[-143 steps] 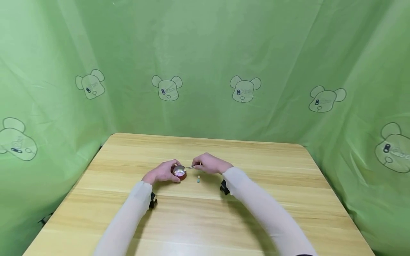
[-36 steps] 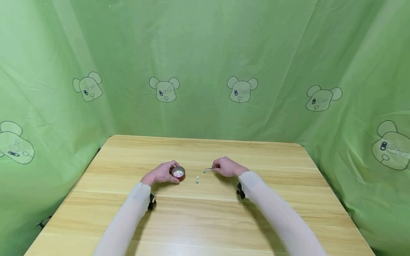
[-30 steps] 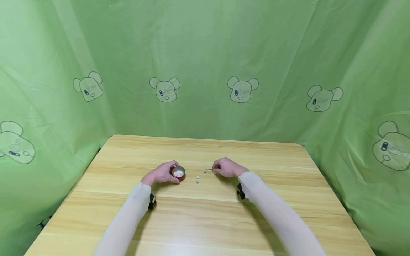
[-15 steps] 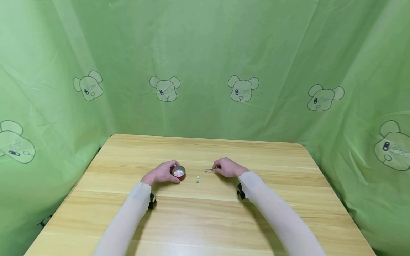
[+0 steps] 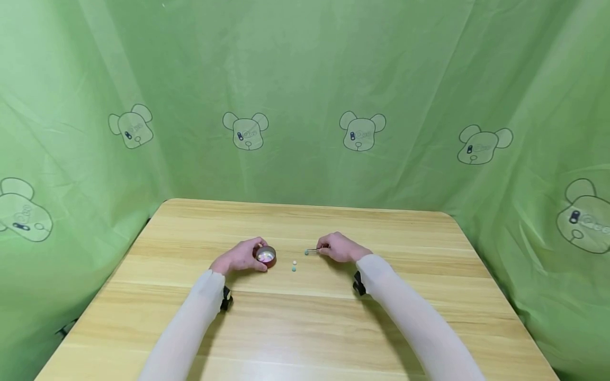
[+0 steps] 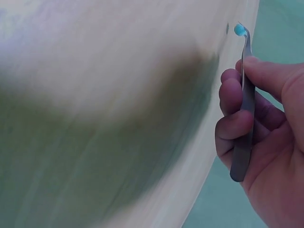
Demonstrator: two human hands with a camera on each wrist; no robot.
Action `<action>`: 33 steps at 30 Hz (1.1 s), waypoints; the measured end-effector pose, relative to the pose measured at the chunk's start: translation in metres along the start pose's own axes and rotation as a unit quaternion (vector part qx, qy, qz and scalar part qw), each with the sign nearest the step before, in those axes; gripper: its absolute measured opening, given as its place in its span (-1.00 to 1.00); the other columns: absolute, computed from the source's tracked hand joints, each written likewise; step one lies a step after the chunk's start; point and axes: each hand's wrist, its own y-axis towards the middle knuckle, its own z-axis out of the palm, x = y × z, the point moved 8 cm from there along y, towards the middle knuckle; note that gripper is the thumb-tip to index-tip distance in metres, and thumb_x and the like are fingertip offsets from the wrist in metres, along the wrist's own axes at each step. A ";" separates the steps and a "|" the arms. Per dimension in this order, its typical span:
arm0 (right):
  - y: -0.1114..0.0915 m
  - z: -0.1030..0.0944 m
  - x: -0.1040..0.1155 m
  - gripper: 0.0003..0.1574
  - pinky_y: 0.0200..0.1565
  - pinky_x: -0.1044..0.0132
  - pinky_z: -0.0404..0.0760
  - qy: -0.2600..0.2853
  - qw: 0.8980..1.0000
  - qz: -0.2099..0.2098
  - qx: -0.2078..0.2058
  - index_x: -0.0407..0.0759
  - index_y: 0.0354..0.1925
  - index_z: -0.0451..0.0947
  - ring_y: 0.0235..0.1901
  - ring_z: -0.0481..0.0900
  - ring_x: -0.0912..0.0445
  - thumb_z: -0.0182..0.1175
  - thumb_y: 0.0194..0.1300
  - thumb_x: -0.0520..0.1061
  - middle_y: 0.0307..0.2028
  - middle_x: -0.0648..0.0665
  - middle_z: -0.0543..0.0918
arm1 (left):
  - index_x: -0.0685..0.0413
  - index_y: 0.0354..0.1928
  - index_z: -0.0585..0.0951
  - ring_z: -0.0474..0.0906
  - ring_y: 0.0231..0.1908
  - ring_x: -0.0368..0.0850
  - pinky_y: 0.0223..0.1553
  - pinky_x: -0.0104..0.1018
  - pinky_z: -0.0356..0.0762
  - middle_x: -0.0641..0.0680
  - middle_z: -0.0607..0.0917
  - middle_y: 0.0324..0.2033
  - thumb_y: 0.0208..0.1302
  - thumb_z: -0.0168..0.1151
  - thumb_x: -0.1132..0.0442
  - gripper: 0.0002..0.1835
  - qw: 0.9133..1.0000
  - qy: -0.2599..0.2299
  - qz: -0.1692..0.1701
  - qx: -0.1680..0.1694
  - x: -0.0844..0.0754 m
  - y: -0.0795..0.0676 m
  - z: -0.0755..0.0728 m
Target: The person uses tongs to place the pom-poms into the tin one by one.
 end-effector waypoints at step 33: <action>0.024 -0.015 0.066 -0.82 -0.34 0.31 0.47 0.014 0.998 -0.053 0.002 -0.24 -0.16 0.61 -0.43 0.46 0.17 0.11 0.37 -0.19 -0.28 -0.20 0.66 | 0.06 -0.02 0.47 0.51 -0.12 -0.04 0.04 -0.04 0.41 0.06 0.58 -0.16 -0.11 0.54 0.22 -0.42 1.000 -0.004 -0.005 0.001 0.000 0.000 0.000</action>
